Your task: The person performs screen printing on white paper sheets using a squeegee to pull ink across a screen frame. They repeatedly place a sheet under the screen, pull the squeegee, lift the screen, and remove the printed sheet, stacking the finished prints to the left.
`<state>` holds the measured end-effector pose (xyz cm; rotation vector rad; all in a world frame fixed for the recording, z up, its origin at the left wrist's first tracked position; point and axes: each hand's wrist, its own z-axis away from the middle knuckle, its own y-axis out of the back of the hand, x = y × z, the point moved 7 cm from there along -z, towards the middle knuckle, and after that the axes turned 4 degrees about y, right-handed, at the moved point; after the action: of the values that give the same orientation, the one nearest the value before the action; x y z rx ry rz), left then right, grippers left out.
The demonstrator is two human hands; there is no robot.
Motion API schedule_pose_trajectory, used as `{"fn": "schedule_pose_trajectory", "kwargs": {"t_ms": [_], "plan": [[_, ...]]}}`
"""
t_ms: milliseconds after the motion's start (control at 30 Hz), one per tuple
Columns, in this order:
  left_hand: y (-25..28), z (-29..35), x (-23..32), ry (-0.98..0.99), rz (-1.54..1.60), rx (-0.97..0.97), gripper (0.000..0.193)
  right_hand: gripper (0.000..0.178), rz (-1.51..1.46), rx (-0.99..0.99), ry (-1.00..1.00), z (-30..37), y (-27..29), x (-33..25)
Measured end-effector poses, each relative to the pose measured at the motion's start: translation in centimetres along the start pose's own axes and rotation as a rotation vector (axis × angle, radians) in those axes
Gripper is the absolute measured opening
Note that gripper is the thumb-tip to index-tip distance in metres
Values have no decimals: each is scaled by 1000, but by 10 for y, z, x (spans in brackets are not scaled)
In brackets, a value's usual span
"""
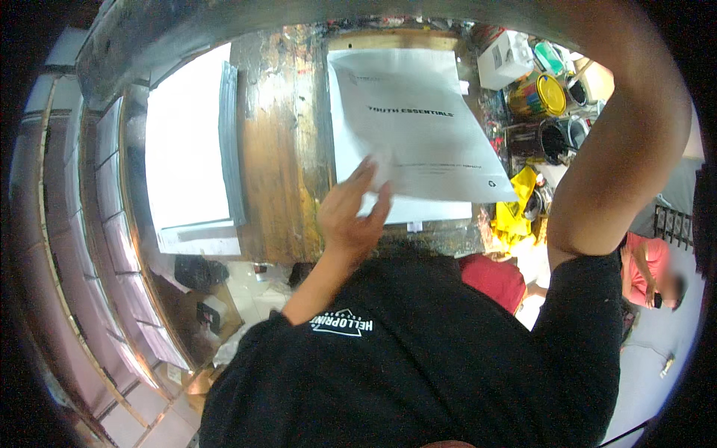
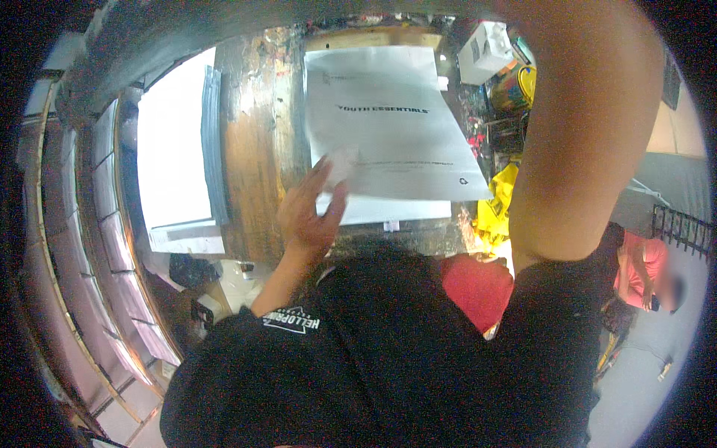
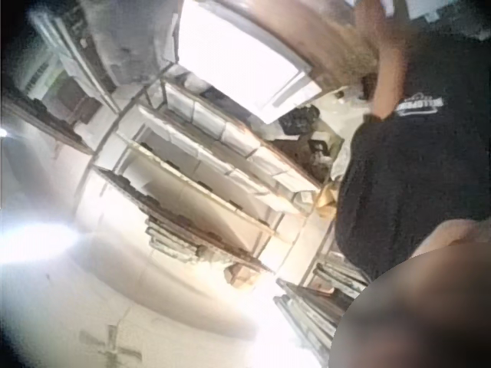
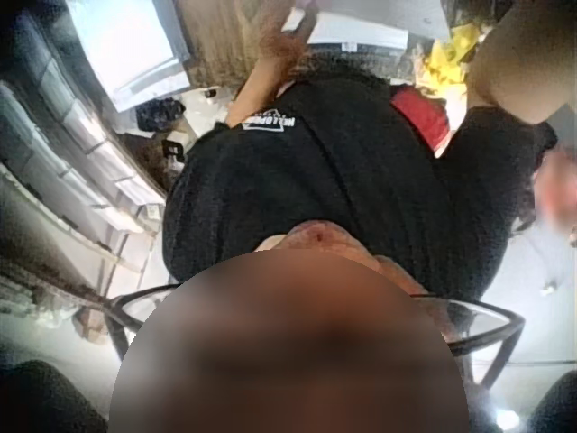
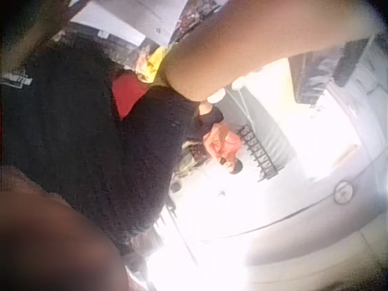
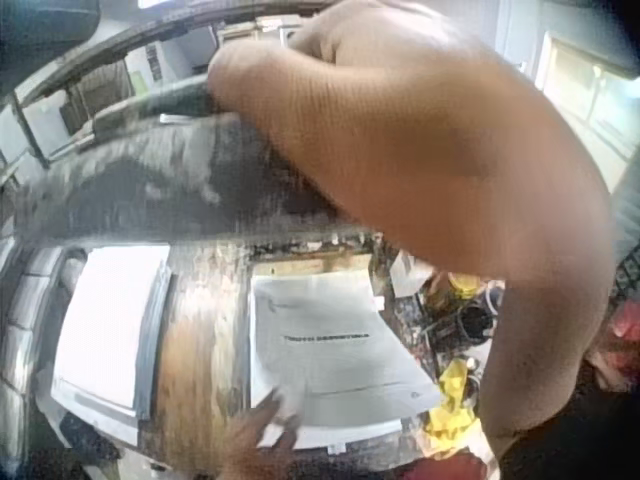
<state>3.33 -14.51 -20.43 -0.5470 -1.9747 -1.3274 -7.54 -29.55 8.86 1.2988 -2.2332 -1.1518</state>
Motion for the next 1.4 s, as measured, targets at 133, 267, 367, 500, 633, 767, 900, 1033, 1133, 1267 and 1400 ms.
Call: {"fn": "schedule_pose_trajectory", "kwargs": {"t_ms": [133,267,367,500,633,767,900,1033,1133,1267,1400], "plan": [[87,28,-117,127,-55,207,56,40,55,-13,-47,5,-1,-3],[208,0,-226,601,146,2,69,41,113,6,-95,15,1,-15],[303,-13,-333,441,37,6,63,42,140,33,-95,23,-6,-29],[436,-24,-425,466,-645,201,64,41,99,63,-29,33,-6,-33],[267,-96,-261,315,-331,160,68,37,184,72,-102,61,0,-42],[126,51,-21,-111,1130,-354,93,78,234,-175,-54,140,-50,-62],[57,139,-61,750,1624,-196,119,37,87,-611,30,259,-127,-82],[-24,196,-146,1220,1447,-249,120,35,-208,-663,-192,385,-205,-75],[-53,206,-174,1363,1336,-216,124,43,-157,-658,-165,427,-248,-76],[-50,204,-167,1380,1264,-225,124,50,-2,-452,-19,371,-286,-33],[-52,217,-178,1499,1261,-114,119,48,41,-407,-69,255,-358,79]]}}
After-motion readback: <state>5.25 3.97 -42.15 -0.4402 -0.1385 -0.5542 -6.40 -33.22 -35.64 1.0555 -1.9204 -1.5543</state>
